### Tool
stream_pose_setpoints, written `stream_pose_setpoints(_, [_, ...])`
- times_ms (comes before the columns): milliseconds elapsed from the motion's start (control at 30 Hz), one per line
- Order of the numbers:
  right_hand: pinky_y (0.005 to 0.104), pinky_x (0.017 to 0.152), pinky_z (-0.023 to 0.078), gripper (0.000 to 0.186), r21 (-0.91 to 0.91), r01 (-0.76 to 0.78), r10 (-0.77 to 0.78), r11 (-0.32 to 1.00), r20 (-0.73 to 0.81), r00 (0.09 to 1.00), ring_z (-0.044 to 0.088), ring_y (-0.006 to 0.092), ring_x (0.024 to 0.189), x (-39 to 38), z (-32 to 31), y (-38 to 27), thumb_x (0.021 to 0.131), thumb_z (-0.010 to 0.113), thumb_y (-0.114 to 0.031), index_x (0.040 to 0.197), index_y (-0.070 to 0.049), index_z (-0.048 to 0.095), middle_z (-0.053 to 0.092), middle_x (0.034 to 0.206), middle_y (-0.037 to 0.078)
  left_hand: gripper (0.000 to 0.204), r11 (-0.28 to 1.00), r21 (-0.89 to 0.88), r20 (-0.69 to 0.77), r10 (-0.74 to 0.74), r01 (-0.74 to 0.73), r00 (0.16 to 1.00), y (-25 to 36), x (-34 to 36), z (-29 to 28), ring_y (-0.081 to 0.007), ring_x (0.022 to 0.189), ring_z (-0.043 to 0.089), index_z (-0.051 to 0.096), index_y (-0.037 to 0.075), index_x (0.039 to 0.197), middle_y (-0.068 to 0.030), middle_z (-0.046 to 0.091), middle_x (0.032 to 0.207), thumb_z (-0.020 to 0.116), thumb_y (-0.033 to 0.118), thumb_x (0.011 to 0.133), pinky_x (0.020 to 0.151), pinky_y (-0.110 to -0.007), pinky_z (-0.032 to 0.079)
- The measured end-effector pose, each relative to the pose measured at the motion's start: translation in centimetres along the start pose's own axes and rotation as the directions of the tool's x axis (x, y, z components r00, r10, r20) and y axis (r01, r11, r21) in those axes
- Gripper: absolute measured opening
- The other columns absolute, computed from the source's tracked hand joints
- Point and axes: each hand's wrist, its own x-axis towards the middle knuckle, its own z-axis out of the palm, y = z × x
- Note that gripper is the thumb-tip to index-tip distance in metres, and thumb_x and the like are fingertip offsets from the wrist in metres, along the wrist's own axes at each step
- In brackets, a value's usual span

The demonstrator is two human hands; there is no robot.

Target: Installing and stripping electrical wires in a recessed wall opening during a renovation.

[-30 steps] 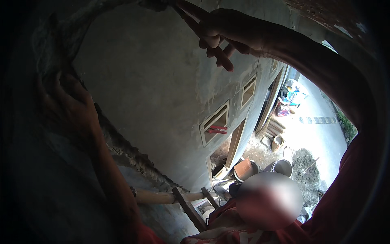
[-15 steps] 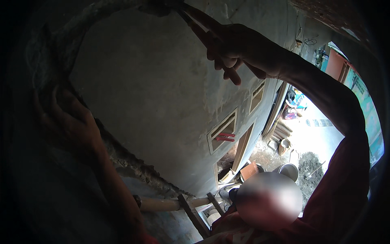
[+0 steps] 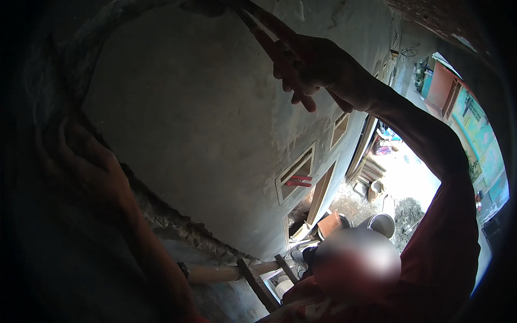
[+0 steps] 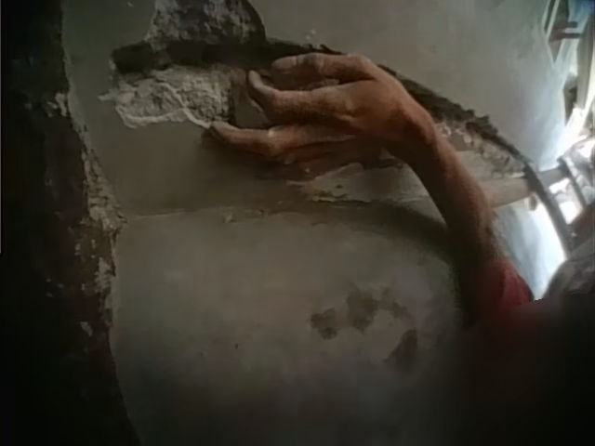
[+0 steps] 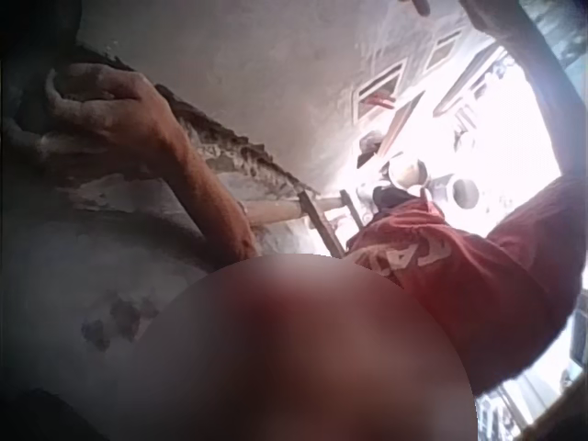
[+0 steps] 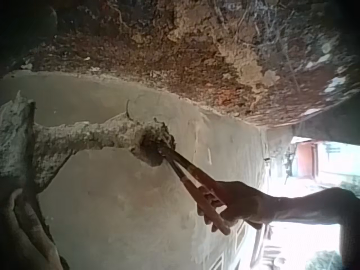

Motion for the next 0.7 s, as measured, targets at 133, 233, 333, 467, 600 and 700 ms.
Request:
stream_pose_setpoints(133, [0.0356,0.073,0.057,0.081,-0.026,-0.02,0.019,0.999,-0.034,0.999,0.061,0.0231,0.087,0.2,0.0,0.6,0.055,0.057,-0.008,0.133,0.001,0.04,0.056,0.098,0.014,0.021,0.986,0.126,0.009,0.11,-0.11,0.994,-0.9,0.0,-0.2,-0.0256,0.112,0.054,0.063,0.015,0.104,-0.0099,0.051,0.13,0.052,0.029,0.094,0.087,-0.044,0.043])
stream_pose_setpoints(233, [0.0343,0.073,0.058,0.068,-0.041,-0.038,0.04,0.998,0.056,0.998,0.062,0.0219,0.088,0.1,0.2,-0.3,0.065,0.056,-0.003,0.132,0.001,0.042,0.057,0.1,0.015,0.02,0.984,0.117,0.033,0.13,-0.133,0.991,-1.4,-0.2,-0.8,-0.0257,0.115,0.052,0.062,0.016,0.104,-0.0088,0.051,0.13,0.051,0.03,0.094,0.091,-0.045,0.042])
stream_pose_setpoints(333, [0.0381,0.071,0.057,0.045,-0.068,-0.121,0.122,0.99,0.016,0.992,0.063,0.0222,0.08,-0.4,-0.4,-2.7,0.083,0.057,-0.023,0.114,0.009,0.049,0.058,0.098,0.015,0.02,0.978,0.169,0.055,0.112,-0.12,0.992,-1.8,0.2,-1.1,-0.0253,0.118,0.051,0.062,0.016,0.103,-0.0077,0.051,0.13,0.05,0.03,0.094,0.093,-0.046,0.041])
stream_pose_setpoints(467, [0.0443,0.075,0.056,0.035,-0.116,-0.24,0.247,0.964,0.049,0.968,0.061,0.0249,0.086,-1.7,-0.8,-7.0,0.081,0.054,-0.023,0.098,0.008,0.054,0.056,0.098,0.018,0.02,0.983,0.138,0.0,0.121,-0.119,0.993,-0.9,0.1,-0.4,-0.0245,0.118,0.051,0.062,0.016,0.103,-0.0073,0.051,0.13,0.05,0.03,0.094,0.092,-0.045,0.042])
stream_pose_setpoints(600, [0.0473,0.079,0.055,0.042,0.054,-0.277,0.275,0.959,0.048,0.96,0.061,0.0266,0.091,-1.2,2.3,-5.7,0.078,0.052,-0.019,0.112,0.006,0.049,0.056,0.102,0.019,0.019,0.964,0.177,-0.016,0.202,-0.196,0.979,-2.4,0.2,-0.6,-0.0241,0.116,0.052,0.062,0.016,0.102,-0.0068,0.051,0.13,0.053,0.03,0.093,0.088,-0.044,0.043])
stream_pose_setpoints(700, [0.0465,0.082,0.055,0.049,0.217,-0.186,0.185,0.958,0.026,0.982,0.063,0.0251,0.094,-1.3,3.5,-2.6,0.082,0.055,-0.021,0.124,0.001,0.046,0.059,0.105,0.013,0.019,0.958,0.224,-0.007,0.185,-0.179,0.983,-1.3,0.3,-0.9,-0.0238,0.115,0.053,0.062,0.016,0.103,-0.0067,0.052,0.13,0.055,0.03,0.092,0.087,-0.043,0.043])
